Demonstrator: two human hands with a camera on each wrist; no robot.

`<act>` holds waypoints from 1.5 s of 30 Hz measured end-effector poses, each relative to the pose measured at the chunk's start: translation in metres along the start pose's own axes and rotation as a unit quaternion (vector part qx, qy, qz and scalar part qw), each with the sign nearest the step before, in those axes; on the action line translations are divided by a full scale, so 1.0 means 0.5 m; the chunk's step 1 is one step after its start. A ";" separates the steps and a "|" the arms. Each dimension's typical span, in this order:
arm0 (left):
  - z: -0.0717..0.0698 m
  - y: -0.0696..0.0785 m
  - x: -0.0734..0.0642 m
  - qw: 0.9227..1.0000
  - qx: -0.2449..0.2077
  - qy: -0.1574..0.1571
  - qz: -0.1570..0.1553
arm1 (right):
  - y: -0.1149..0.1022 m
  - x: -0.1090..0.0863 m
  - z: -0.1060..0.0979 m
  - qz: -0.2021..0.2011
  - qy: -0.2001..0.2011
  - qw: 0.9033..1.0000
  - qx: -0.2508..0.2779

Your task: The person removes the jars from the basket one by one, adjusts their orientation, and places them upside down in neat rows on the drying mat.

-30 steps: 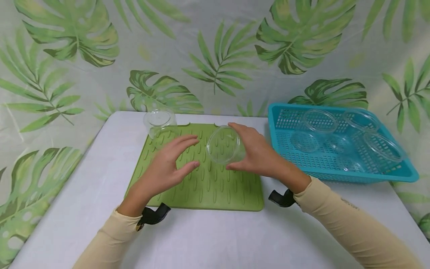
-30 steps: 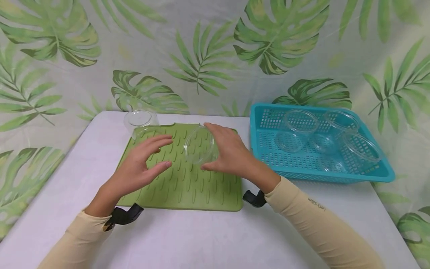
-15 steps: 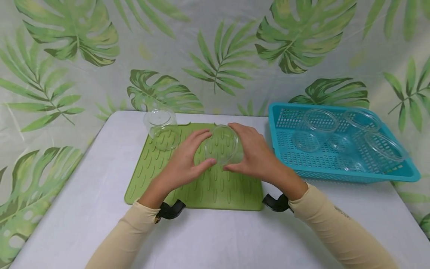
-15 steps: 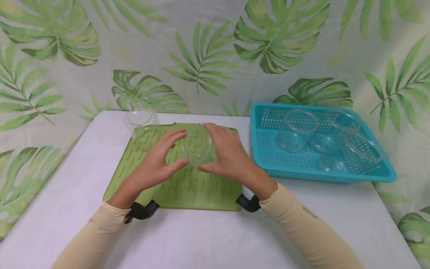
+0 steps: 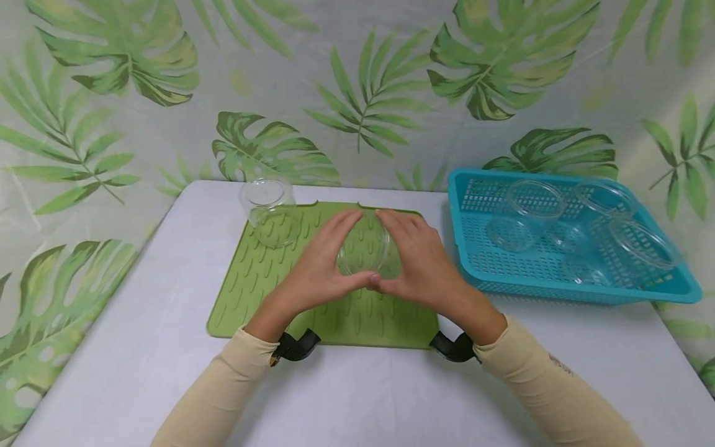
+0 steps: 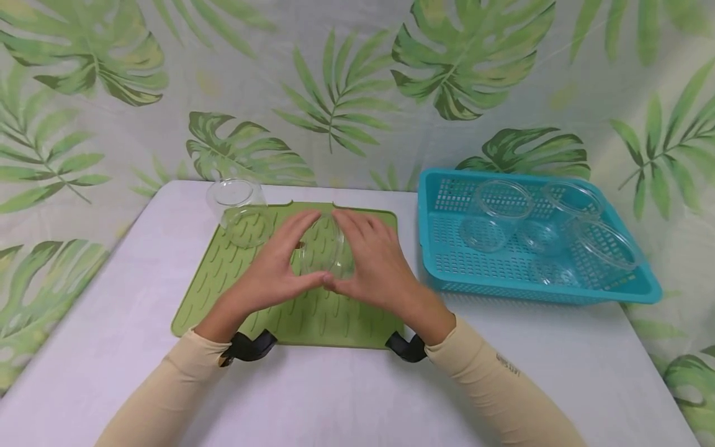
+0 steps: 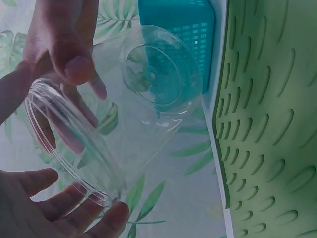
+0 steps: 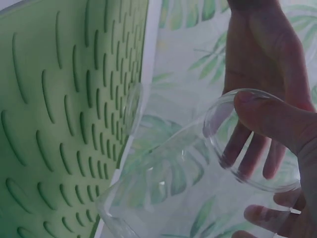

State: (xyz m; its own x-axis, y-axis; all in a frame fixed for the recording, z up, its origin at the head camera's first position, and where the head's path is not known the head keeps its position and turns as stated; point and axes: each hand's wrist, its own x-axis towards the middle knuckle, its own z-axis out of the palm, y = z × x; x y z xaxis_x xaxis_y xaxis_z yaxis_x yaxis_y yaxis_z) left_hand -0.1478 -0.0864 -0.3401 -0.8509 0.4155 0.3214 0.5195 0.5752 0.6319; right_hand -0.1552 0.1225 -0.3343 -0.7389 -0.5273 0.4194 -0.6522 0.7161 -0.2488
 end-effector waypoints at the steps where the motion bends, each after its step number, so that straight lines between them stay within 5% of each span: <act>1: 0.001 0.000 0.000 1.000 0.005 -0.001 -0.001 | -0.001 -0.001 0.001 0.000 -0.001 1.000 -0.003; 19: 0.000 -0.006 -0.004 1.000 -0.006 -0.015 -0.010 | -0.008 -0.017 0.017 -0.017 -0.010 0.999 -0.042; 45: -0.033 -0.032 -0.038 0.996 -0.088 -0.019 -0.020 | 0.018 -0.037 0.020 0.015 -0.059 0.998 0.014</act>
State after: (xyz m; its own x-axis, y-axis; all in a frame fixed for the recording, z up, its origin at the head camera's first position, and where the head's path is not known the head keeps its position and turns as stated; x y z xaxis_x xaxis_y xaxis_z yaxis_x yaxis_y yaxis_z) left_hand -0.1410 -0.1151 -0.3446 -0.8652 0.4233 0.2688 0.4611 0.4612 0.7581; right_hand -0.1489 0.1341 -0.3532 -0.7715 -0.5575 0.3064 -0.6332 0.7198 -0.2844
